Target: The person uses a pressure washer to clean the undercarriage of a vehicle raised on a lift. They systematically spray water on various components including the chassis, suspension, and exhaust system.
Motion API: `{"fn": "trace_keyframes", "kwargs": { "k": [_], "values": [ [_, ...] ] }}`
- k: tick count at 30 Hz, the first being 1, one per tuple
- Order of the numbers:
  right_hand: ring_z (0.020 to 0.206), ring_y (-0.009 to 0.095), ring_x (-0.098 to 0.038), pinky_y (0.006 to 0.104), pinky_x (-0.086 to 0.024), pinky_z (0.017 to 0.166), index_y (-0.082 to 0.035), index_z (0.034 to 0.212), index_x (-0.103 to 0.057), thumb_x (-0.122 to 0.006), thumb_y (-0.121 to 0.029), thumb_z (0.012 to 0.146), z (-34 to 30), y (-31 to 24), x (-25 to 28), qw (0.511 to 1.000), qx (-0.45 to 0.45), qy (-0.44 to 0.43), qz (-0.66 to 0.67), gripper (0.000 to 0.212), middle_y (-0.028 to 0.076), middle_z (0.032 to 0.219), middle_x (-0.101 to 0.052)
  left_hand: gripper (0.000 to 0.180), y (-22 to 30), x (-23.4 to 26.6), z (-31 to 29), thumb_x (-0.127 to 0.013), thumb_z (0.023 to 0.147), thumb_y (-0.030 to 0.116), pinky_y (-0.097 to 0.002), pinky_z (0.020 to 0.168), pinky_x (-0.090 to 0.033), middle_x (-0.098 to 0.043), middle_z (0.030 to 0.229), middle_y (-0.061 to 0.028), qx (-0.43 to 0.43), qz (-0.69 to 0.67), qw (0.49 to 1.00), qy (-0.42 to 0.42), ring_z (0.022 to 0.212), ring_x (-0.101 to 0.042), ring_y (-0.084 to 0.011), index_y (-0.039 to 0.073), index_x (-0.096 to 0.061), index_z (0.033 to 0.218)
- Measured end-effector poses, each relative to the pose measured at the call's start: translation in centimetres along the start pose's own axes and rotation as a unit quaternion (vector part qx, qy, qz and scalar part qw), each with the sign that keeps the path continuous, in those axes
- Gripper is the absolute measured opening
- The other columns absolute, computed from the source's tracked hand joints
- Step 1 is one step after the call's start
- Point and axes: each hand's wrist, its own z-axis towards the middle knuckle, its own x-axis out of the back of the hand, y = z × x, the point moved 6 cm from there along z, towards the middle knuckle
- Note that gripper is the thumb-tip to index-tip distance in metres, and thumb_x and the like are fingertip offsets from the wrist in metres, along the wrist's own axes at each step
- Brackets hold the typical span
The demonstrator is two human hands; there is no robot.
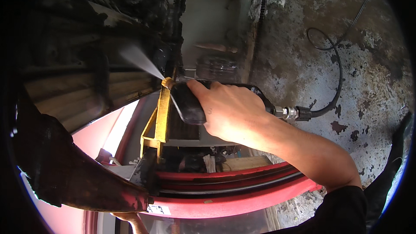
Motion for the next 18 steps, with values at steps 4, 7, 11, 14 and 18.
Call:
{"fn": "trace_keyframes", "kwargs": {
  "k": [4,7,11,14,18],
  "values": [
    [0.090,0.042,-0.067,0.0505,-0.055,0.077,-0.015,0.139,-0.046,-0.064,-0.013,0.080,1.5,-1.4,3.6,0.999,0.025,0.040,-0.005,0.062,0.020,0.099,-0.068,0.064,0.5,-0.3,0.7,-0.076,0.083,0.041,-0.0475,0.085,-0.053,-0.064,0.110,-0.0225,0.010,-0.011,1.000,-0.015,0.097,-0.065,-0.0400,-0.002,-0.056,0.126],
    [0.075,0.041,-0.070,0.0495,-0.056,0.060,-0.001,0.119,-0.052,-0.062,-0.005,0.081,1.1,-3.7,6.1,0.987,0.118,0.112,0.005,0.039,0.023,0.078,-0.068,0.064,0.5,-0.3,0.9,-0.076,0.083,0.041,-0.0475,0.084,-0.053,-0.065,0.110,-0.0224,0.019,-0.017,0.999,-0.019,0.096,-0.065,-0.0398,-0.002,-0.056,0.126],
    [0.071,0.041,-0.070,0.0483,-0.057,0.058,0.002,0.110,-0.056,-0.062,-0.006,0.081,0.6,-6.2,8.7,0.970,0.166,0.176,-0.006,0.031,0.022,0.071,-0.067,0.064,0.7,-0.5,0.9,-0.076,0.083,0.041,-0.0475,0.083,-0.054,-0.065,0.111,-0.0222,0.027,-0.024,0.999,-0.029,0.095,-0.066,-0.0394,-0.002,-0.056,0.126],
    [0.071,0.040,-0.071,0.0480,-0.057,0.060,0.003,0.108,-0.058,-0.064,-0.005,0.079,0.7,-6.6,10.0,0.963,0.179,0.201,-0.009,0.031,0.022,0.072,-0.067,0.064,1.0,-0.3,0.7,-0.076,0.083,0.041,-0.0475,0.082,-0.054,-0.065,0.111,-0.0221,0.032,-0.028,0.998,-0.040,0.095,-0.066,-0.0392,-0.002,-0.056,0.126],
    [0.081,0.038,-0.071,0.0478,-0.058,0.071,-0.002,0.108,-0.065,-0.068,-0.008,0.076,2.5,-4.7,10.2,0.985,0.122,0.120,0.004,0.033,0.020,0.082,-0.070,0.064,1.2,0.2,0.5,-0.076,0.082,0.041,-0.0475,0.081,-0.054,-0.065,0.111,-0.0219,0.033,-0.026,0.997,-0.062,0.094,-0.066,-0.0388,-0.002,-0.056,0.126]
  ]
}}
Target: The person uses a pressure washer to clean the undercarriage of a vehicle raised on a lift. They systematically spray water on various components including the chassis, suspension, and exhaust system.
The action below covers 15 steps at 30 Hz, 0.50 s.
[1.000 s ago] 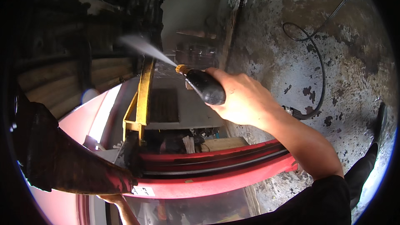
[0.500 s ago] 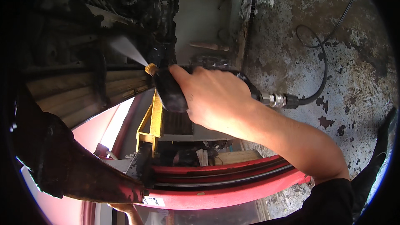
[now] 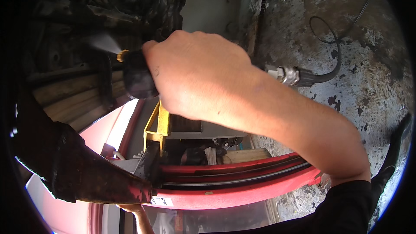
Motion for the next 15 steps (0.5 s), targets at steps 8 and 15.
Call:
{"fn": "trace_keyframes", "kwargs": {
  "k": [8,15],
  "values": [
    [0.077,0.032,-0.071,0.0427,-0.056,0.070,-0.006,0.095,-0.071,-0.070,-0.011,0.073,3.5,0.3,2.6,1.000,0.002,0.004,0.003,0.022,0.017,0.079,-0.070,0.064,0.8,0.3,0.5,-0.076,0.082,0.041,-0.0475,0.080,-0.054,-0.065,0.111,-0.0216,0.000,0.001,1.000,-0.016,0.092,-0.067,-0.0381,-0.002,-0.056,0.126],
    [0.081,0.034,-0.071,0.0434,-0.057,0.075,-0.001,0.100,-0.071,-0.063,-0.019,0.085,4.5,-0.6,6.2,0.979,-0.080,-0.171,0.072,0.025,0.020,0.088,-0.072,0.064,1.2,0.5,0.6,-0.076,0.082,0.041,-0.0475,0.078,-0.055,-0.066,0.111,-0.0213,-0.002,0.011,0.999,-0.041,0.091,-0.067,-0.0375,-0.002,-0.056,0.126]
  ]
}}
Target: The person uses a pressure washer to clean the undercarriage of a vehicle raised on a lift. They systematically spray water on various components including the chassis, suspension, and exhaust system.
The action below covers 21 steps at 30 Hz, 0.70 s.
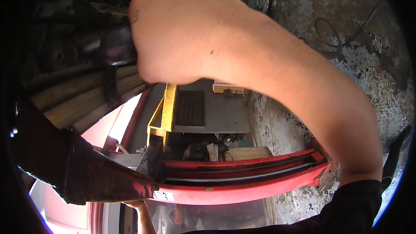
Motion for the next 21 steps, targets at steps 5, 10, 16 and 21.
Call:
{"fn": "trace_keyframes", "kwargs": {
  "k": [5,10,16,21],
  "values": [
    [0.084,0.035,-0.071,0.0424,-0.057,0.079,0.004,0.098,-0.070,-0.063,-0.025,0.084,-1.9,-0.2,2.4,0.999,-0.039,0.012,-0.013,0.032,0.024,0.088,-0.071,0.064,0.0,-0.8,0.1,-0.076,0.082,0.041,-0.0475,0.077,-0.055,-0.066,0.111,-0.0211,0.004,-0.004,1.000,-0.008,0.090,-0.068,-0.0371,-0.002,-0.056,0.125],
    [0.073,0.024,-0.065,0.0341,-0.052,0.073,-0.003,0.094,-0.072,-0.071,-0.037,0.083,-2.9,-0.2,3.0,0.980,-0.006,0.179,-0.086,0.036,0.011,0.078,-0.069,0.059,-2.3,-0.2,-0.7,-0.077,0.082,0.030,-0.0434,0.089,-0.053,-0.064,0.121,-0.0160,0.177,-0.153,0.970,-0.071,0.102,-0.065,-0.0289,0.002,-0.055,0.128],
    [0.054,0.014,-0.056,0.0304,-0.047,0.054,-0.005,0.095,-0.069,-0.067,-0.030,0.093,0.4,4.9,7.4,0.955,-0.100,-0.004,0.279,0.025,0.005,0.066,-0.063,0.048,1.1,-0.6,1.0,-0.075,0.084,0.026,-0.0447,0.077,-0.054,-0.067,0.109,-0.0184,0.208,-0.181,0.961,-0.017,0.090,-0.067,-0.0308,-0.002,-0.060,0.119],
    [0.050,0.016,-0.064,0.0284,-0.054,0.047,-0.008,0.113,-0.066,-0.066,-0.039,0.093,3.0,17.5,1.2,0.895,-0.090,0.025,0.436,0.038,0.008,0.069,-0.066,0.049,0.4,2.4,0.6,-0.075,0.084,0.028,-0.0456,0.078,-0.053,-0.066,0.111,-0.0190,0.178,-0.130,0.975,-0.040,0.092,-0.066,-0.0317,-0.002,-0.060,0.119]
  ]
}}
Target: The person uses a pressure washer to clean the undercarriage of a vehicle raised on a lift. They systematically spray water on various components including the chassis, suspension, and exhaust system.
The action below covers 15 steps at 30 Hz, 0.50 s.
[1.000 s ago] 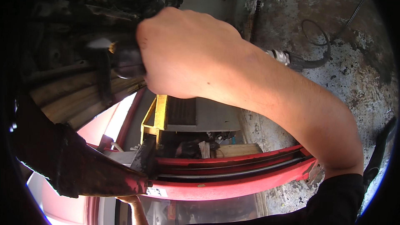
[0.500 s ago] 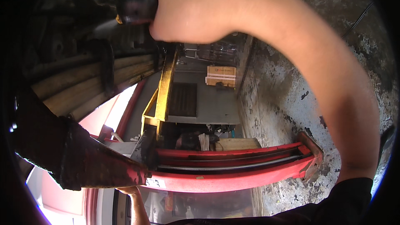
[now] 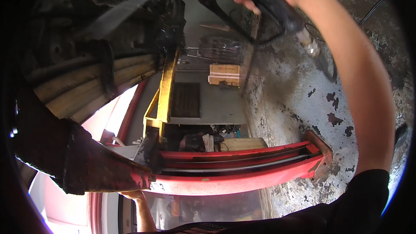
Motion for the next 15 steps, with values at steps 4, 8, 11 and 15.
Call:
{"fn": "trace_keyframes", "kwargs": {
  "k": [4,8,11,15],
  "values": [
    [0.047,0.015,-0.058,0.0287,-0.051,0.043,-0.009,0.129,-0.059,-0.059,-0.054,0.095,-2.1,7.9,-0.7,0.991,-0.054,-0.052,0.107,0.057,0.008,0.069,-0.061,0.059,-0.7,-2.5,-0.2,-0.075,0.084,0.035,-0.0456,0.090,-0.051,-0.061,0.124,-0.0177,0.065,-0.059,0.996,-0.034,0.106,-0.063,-0.0306,0.002,-0.053,0.129],
    [0.050,0.015,-0.058,0.0286,-0.050,0.044,-0.010,0.122,-0.062,-0.065,-0.047,0.094,-2.5,13.3,-2.3,0.982,-0.076,-0.041,0.167,0.047,0.007,0.070,-0.062,0.062,1.1,-2.3,0.9,-0.075,0.083,0.039,-0.0468,0.089,-0.051,-0.062,0.118,-0.0187,0.003,0.006,1.000,-0.024,0.104,-0.063,-0.0337,0.001,-0.052,0.127],
    [0.051,0.015,-0.059,0.0298,-0.050,0.046,-0.010,0.119,-0.064,-0.064,-0.047,0.094,-1.5,16.6,-4.3,0.971,-0.103,-0.045,0.210,0.044,0.007,0.070,-0.062,0.065,1.9,-2.3,0.7,-0.079,0.079,0.037,-0.0471,0.086,-0.052,-0.064,0.114,-0.0215,-0.025,-0.009,0.999,0.033,0.100,-0.065,-0.0367,-0.003,-0.055,0.125],
    [0.051,0.014,-0.059,0.0281,-0.049,0.046,-0.009,0.118,-0.064,-0.059,-0.048,0.098,-1.0,18.4,-7.0,0.963,-0.099,-0.081,0.237,0.044,0.004,0.068,-0.062,0.072,3.4,-2.5,0.6,-0.081,0.076,0.037,-0.0473,0.090,-0.051,-0.062,0.117,-0.0233,0.034,-0.005,0.998,0.058,0.104,-0.064,-0.0388,-0.003,-0.053,0.128]
  ]
}}
